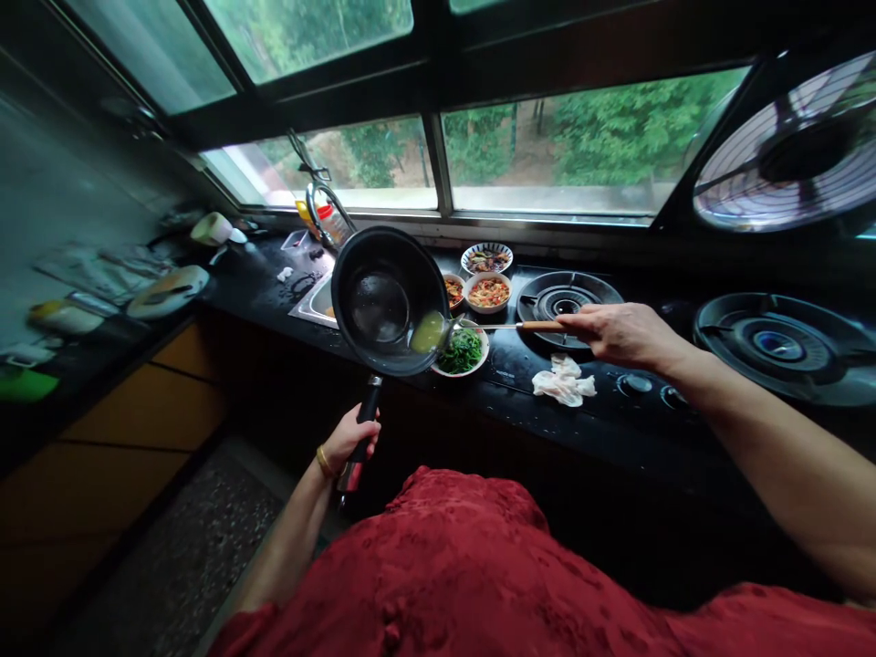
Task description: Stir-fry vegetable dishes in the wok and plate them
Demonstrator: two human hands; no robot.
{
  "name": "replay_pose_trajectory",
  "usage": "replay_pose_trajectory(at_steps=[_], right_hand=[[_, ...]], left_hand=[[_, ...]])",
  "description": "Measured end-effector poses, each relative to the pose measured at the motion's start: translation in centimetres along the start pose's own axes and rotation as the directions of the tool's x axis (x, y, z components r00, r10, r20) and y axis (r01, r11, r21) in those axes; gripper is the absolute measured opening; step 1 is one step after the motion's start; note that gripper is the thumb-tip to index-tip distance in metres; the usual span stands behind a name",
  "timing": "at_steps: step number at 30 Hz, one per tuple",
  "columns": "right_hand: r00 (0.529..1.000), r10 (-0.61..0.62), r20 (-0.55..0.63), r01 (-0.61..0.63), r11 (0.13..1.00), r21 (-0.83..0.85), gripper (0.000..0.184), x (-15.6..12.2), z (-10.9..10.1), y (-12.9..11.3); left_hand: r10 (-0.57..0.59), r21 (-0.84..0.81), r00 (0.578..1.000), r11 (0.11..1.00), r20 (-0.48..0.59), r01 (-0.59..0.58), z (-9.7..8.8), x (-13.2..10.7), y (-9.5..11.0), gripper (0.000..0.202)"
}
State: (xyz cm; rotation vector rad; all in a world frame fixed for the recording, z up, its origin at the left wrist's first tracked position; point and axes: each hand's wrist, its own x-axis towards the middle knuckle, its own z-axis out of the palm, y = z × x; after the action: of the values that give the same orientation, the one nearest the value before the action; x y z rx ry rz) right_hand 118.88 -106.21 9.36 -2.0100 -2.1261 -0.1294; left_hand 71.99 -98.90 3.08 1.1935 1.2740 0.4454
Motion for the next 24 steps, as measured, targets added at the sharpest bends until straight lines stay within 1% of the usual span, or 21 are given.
replay_pose_trajectory(at_steps=[2, 3, 7, 10, 13, 16, 18, 20, 21, 23, 24], right_hand=[[0.999, 0.017, 0.042, -0.015, 0.999, -0.035, 0.040, -0.7, -0.1, 0.4], [0.999, 0.039, 0.034, -0.038, 0.999, -0.023, 0.041, -1.1, -0.2, 0.6], [0.991, 0.133, -0.001, -0.132, 0.985, 0.115, 0.044, -2.1, 0.1, 0.9], [0.980, 0.198, -0.021, -0.187, 0.952, 0.241, 0.043, -2.5, 0.6, 0.4], [0.954, 0.298, -0.037, -0.260, 0.881, 0.395, 0.043, -2.7, 1.7, -0.5], [0.920, 0.392, -0.003, -0.330, 0.779, 0.533, 0.046, -2.9, 3.4, -1.6], [0.903, 0.430, 0.017, -0.356, 0.725, 0.589, 0.048, -3.0, 4.5, -2.4], [0.889, 0.456, 0.033, -0.374, 0.685, 0.625, 0.049, -2.9, 5.5, -3.0], [0.885, 0.463, 0.046, -0.382, 0.667, 0.640, 0.050, -2.7, 6.0, -3.1], [0.881, 0.469, 0.070, -0.388, 0.630, 0.673, 0.052, -2.3, 6.9, -3.2], [0.880, 0.468, 0.079, -0.388, 0.613, 0.688, 0.053, -2.1, 7.4, -3.0]], left_hand=[[0.002, -0.004, 1.000, 1.000, 0.010, -0.002, -0.2, 0.0, 0.3, 0.043], [0.003, -0.009, 1.000, 1.000, 0.015, -0.003, -0.3, 0.1, 0.3, 0.043], [0.007, -0.038, 0.999, 0.999, 0.033, -0.006, -0.7, 0.3, 0.1, 0.042], [-0.005, -0.089, 0.999, 0.996, 0.045, 0.009, -1.2, 0.5, -0.3, 0.042], [-0.004, -0.216, 0.997, 0.976, 0.080, 0.021, -1.7, 0.6, -0.7, 0.042], [0.047, -0.390, 0.993, 0.921, 0.112, 0.000, -2.5, 0.9, -0.7, 0.040], [0.075, -0.461, 0.990, 0.887, 0.115, -0.014, -3.2, 1.3, -0.4, 0.037], [0.080, -0.485, 0.993, 0.874, 0.091, -0.026, -4.2, 2.0, 0.4, 0.034], [0.074, -0.484, 0.995, 0.874, 0.061, -0.036, -4.7, 2.4, 1.0, 0.032], [0.048, -0.454, 0.999, 0.889, -0.018, -0.050, -5.9, 3.5, 2.5, 0.027], [0.025, -0.411, 0.997, 0.910, -0.066, -0.051, -6.4, 4.1, 3.4, 0.024]])
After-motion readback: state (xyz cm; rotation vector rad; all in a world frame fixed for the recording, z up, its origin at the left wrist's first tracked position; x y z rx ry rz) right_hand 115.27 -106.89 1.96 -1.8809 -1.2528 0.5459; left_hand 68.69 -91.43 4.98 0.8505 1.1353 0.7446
